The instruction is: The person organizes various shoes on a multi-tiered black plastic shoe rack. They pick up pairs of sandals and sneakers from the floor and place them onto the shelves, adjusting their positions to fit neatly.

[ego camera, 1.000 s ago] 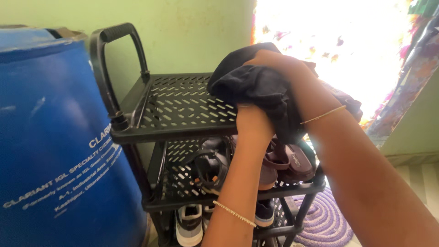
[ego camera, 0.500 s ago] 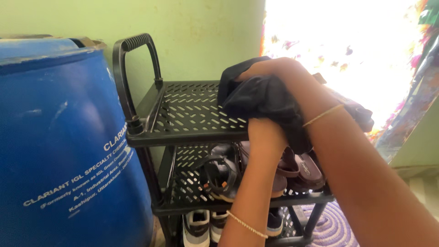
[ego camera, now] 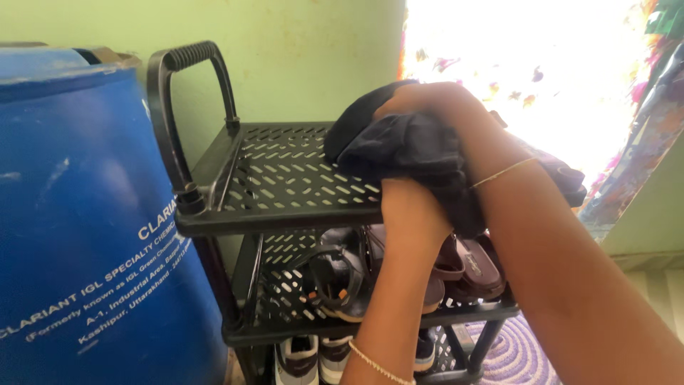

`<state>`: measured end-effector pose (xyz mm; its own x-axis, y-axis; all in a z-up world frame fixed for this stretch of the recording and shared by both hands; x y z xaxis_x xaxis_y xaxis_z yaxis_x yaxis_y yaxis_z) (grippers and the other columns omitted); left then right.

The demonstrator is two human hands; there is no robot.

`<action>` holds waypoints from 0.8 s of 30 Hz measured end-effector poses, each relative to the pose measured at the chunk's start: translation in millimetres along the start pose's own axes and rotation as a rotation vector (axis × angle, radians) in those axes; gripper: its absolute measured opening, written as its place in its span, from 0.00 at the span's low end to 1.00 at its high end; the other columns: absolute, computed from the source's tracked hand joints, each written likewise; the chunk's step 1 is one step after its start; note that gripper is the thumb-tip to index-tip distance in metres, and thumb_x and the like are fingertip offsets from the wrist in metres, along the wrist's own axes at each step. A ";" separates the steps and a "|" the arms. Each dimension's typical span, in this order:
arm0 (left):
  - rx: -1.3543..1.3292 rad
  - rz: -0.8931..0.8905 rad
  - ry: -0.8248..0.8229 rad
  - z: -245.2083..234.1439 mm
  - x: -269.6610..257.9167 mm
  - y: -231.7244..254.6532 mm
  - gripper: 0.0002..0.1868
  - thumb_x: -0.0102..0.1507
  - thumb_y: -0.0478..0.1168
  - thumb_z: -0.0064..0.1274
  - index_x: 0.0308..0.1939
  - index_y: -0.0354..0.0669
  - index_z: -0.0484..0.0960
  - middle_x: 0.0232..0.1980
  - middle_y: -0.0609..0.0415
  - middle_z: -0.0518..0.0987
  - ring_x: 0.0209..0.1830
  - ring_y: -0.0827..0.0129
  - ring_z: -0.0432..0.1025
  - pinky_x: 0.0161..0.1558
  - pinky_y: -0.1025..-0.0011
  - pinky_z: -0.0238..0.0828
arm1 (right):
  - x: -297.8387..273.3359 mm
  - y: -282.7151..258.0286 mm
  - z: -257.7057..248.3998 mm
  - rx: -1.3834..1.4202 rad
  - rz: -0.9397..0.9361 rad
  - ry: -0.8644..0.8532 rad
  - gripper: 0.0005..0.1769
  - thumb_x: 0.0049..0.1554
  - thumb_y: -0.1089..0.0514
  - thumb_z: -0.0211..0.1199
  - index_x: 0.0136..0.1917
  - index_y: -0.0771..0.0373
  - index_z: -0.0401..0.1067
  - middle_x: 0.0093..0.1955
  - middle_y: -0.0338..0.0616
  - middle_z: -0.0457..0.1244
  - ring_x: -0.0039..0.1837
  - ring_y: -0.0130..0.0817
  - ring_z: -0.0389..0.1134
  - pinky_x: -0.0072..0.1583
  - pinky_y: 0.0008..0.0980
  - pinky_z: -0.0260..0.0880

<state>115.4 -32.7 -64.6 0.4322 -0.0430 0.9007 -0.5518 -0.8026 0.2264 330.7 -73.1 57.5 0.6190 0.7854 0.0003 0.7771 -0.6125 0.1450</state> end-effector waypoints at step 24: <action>-0.089 0.054 0.172 -45.4 12.2 7.6 0.23 0.63 0.50 0.50 0.57 0.41 0.80 0.60 0.44 0.79 0.65 0.50 0.70 0.70 0.53 0.61 | -45.0 -73.4 -15.1 -0.247 -0.294 0.440 0.22 0.62 0.54 0.56 0.67 0.60 0.76 0.62 0.55 0.68 0.66 0.50 0.67 0.65 0.42 0.64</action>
<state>84.2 -12.3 -35.1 0.2762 0.0235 0.9608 -0.6352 -0.7457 0.2009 244.1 -62.1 61.8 0.2349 0.9148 0.3284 0.8266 -0.3658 0.4276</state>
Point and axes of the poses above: each hand's wrist, its own x-axis towards the middle knuckle, its own z-axis out of the palm, y = z × x, the point moved 5 cm from there along x, towards the middle knuckle
